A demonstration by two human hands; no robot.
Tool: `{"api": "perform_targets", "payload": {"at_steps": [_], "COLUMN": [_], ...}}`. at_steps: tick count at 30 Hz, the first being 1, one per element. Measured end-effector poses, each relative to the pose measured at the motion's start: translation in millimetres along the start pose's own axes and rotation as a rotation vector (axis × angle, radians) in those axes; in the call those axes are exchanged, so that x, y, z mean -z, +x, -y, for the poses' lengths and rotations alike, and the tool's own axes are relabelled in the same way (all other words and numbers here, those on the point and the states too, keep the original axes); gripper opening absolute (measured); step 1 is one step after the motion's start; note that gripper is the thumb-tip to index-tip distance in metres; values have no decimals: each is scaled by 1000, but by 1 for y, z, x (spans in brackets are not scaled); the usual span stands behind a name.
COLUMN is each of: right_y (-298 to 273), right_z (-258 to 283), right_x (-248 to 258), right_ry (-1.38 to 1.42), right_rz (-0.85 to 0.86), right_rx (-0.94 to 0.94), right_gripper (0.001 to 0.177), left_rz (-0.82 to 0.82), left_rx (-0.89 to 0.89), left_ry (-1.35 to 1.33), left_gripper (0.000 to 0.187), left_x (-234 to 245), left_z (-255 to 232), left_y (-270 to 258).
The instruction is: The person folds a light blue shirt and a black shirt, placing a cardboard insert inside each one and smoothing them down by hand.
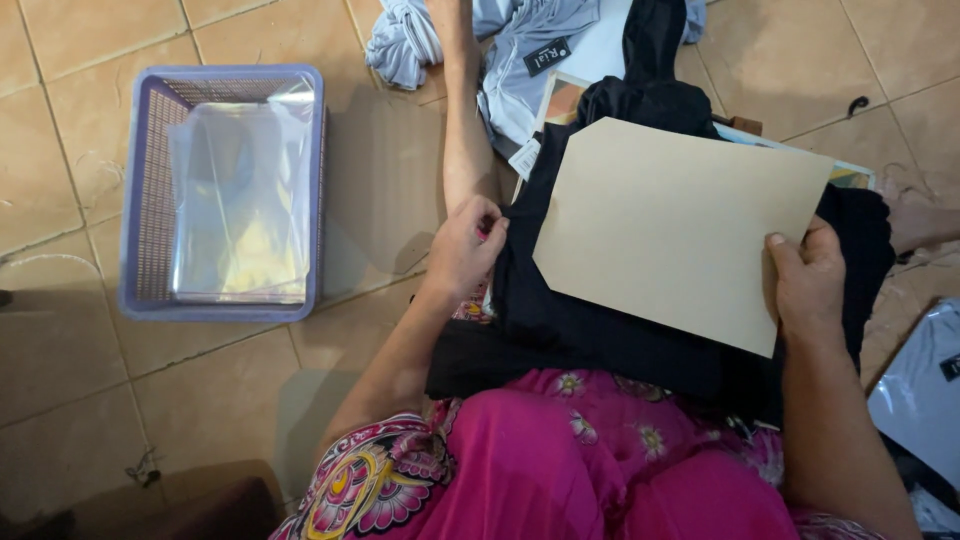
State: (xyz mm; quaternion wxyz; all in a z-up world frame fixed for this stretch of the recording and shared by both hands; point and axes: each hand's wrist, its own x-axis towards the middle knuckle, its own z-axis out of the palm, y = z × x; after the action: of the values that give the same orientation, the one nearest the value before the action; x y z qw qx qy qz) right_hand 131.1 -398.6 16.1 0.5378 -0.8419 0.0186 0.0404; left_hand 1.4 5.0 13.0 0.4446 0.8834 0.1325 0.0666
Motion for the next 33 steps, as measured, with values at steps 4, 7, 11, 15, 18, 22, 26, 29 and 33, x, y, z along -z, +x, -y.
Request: {"api": "perform_targets", "payload": {"at_steps": [4,7,11,15,18,22,26,29,33], "right_y": [8,9,10,10,11,13,22,10,-7], "right_z": [-13,-14,-15,-3,1,12,-26,-27,-1], "right_x": [9,12,16,13,8,1,1,-4,-7], "right_ry": [0,-15,37,-34,-49,-47,-54,-33,-158], "right_rz": [-12,-21,-29,-38,-32,-14,4,23,13], "right_rx": [93,101,102,120,127,48,89,-37,-102], "right_gripper": [35,35,35,36,33,35,35,40,43], "left_rz": [76,83,-95,-147,-195,-88,-51,-66,19], "left_rx": [182,17,-85,-107,-379,-542,-721,-742,-708], "left_ry": [-37,114,125,48,-15,62,379,430,469], "left_gripper": [23,27,16,13,12,13,8,12,25], "left_x": [10,0,-7,-10,-18,-23,-48,-52,-55], "left_z": [-19,-7,4,4,0,-24,-15,-11,-8], "left_y": [-2,0,2,5,5,6,1,-2,-4]}}
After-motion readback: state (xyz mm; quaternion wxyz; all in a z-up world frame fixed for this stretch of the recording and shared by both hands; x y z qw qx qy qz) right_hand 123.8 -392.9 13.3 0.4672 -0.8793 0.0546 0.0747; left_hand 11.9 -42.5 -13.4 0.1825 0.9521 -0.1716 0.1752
